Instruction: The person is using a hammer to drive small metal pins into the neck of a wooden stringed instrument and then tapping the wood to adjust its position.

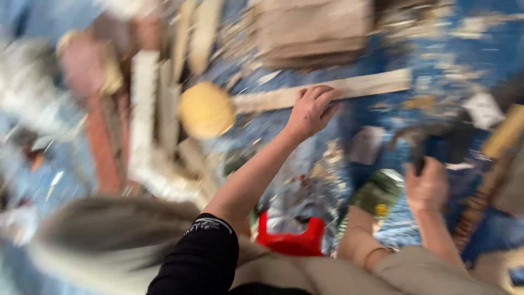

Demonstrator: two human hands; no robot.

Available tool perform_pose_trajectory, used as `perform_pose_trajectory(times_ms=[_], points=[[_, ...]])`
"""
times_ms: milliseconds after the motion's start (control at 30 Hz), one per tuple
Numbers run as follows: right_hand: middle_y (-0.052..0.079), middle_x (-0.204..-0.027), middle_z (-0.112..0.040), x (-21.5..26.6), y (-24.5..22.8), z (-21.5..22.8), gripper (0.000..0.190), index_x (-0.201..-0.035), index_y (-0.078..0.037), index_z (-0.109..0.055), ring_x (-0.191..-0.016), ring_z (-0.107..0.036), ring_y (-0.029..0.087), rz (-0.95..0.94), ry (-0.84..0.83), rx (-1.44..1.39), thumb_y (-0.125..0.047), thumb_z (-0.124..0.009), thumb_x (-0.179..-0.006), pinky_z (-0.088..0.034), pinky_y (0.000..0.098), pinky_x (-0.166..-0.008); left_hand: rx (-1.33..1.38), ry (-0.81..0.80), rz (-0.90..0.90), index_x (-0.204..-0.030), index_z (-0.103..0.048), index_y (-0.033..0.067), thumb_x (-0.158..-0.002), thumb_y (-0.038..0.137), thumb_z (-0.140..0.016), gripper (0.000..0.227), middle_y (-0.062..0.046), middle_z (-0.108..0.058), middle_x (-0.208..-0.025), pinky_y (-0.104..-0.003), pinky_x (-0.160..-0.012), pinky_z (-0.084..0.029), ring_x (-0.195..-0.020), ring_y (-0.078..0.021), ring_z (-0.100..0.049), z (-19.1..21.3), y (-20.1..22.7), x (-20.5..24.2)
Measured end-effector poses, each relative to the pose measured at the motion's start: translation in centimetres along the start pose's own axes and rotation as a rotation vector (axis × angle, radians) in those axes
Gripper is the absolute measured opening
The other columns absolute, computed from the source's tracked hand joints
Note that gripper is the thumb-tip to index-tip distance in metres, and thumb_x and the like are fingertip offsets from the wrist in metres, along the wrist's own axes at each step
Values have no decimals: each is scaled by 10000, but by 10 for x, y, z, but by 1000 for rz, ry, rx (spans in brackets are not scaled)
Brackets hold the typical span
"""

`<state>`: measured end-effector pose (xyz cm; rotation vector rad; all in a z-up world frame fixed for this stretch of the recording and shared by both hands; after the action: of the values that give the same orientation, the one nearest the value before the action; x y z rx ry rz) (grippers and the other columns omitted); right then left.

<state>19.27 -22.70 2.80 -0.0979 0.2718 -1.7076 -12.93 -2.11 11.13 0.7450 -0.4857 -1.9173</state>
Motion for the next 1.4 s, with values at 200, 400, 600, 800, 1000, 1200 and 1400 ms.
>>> perform_pose_trajectory(times_ms=[200,400,600,800,1000,1200,1400], points=[[259,-1131,-676,16,10,-15,384,-1219,66,-677,-1031,-617,435,104,97,-5,-205,-915,-1085,-505,496,-985,-15,273,596,-1169,-716,137,-742,-54,-745,468,-14,-766,-1005,-285,-803,-596,-894,-152,-718,119,-165,101],[180,-960,-699,13,18,-32,365,-1085,-10,-678,-915,-650,393,-40,75,35,-329,-855,-1065,-544,487,-856,57,630,783,-1047,-764,69,-936,213,-703,191,-31,-755,-855,-272,-680,-558,-704,-131,-681,194,-192,170],[206,-1108,-643,8,4,-32,463,-1137,-34,-658,-961,-618,421,-233,107,116,-471,-771,-1036,-520,500,-887,57,229,582,-1082,-735,143,-910,45,-665,210,19,-720,-901,-310,-728,-517,-773,-139,-624,92,-133,169],[196,-1141,-651,6,3,-37,502,-1136,-71,-658,-1031,-606,416,-369,-28,161,-567,-674,-1063,-492,495,-977,4,-113,271,-1027,-764,129,-909,165,-726,129,-48,-761,-956,-395,-651,-562,-733,-289,-706,24,14,55],[89,-920,-601,12,9,-45,529,-1087,-137,-678,-897,-703,342,-254,231,263,-653,-726,-981,-594,430,-806,-42,-384,241,-1188,-702,149,-1057,261,-562,222,-108,-681,-1051,-458,-728,-615,-827,-355,-739,-92,2,-48],[66,-959,-631,14,9,-49,601,-1091,-166,-706,-920,-711,308,-301,142,301,-741,-653,-923,-566,410,-788,-108,-499,484,-1190,-704,339,-965,469,-636,268,-45,-788,-1042,-490,-854,-632,-987,-310,-775,-174,-28,-115],[56,-915,-641,-2,1,-29,533,-1051,-189,-716,-874,-712,325,-322,156,207,-691,-705,-874,-569,422,-737,-49,-581,619,-1095,-751,298,-977,392,-600,214,-33,-796,-1056,-479,-945,-585,-1060,-328,-748,-185,-27,-119]])
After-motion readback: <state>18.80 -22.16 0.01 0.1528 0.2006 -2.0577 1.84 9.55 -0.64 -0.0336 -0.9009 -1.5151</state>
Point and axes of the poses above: each hand's wrist, its own x-axis away from the middle knuckle, its own z-axis out of the back of the hand, y = z × x, the point moved 5 cm from there along -x, towards the middle knuckle
